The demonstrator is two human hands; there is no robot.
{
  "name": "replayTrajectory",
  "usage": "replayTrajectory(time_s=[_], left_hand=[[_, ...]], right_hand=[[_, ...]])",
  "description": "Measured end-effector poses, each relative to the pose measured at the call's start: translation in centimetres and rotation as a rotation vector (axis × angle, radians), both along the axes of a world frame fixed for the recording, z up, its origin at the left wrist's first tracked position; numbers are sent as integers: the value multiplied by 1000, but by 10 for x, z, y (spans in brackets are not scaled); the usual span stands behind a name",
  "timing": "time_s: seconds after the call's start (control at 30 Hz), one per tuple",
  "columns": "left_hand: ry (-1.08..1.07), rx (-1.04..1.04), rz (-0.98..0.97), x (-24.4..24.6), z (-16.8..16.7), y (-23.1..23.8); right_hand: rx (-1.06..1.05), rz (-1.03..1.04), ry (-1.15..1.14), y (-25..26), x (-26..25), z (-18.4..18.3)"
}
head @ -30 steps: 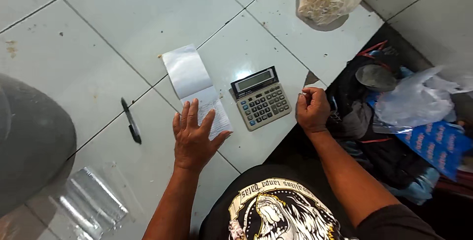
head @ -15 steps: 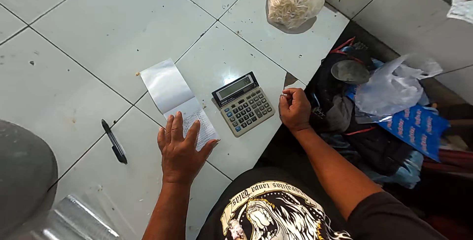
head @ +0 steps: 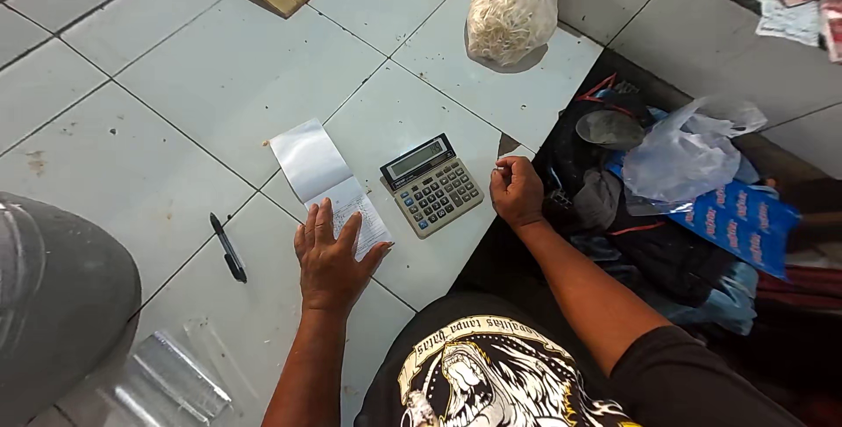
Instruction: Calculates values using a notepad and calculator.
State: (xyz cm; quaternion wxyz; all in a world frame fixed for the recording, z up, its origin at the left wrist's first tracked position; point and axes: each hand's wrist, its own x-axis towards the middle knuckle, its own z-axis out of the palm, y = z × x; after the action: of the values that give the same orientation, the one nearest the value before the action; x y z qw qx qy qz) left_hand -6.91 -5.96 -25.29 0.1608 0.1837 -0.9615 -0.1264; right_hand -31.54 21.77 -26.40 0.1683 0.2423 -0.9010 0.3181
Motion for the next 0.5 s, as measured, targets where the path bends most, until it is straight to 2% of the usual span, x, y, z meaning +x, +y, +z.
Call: replayTrajectory(time_s=[0.5], left_hand=[[1, -31, 1, -2, -1, -1]], right_hand=[[-13, -16, -7, 0, -1, -1]])
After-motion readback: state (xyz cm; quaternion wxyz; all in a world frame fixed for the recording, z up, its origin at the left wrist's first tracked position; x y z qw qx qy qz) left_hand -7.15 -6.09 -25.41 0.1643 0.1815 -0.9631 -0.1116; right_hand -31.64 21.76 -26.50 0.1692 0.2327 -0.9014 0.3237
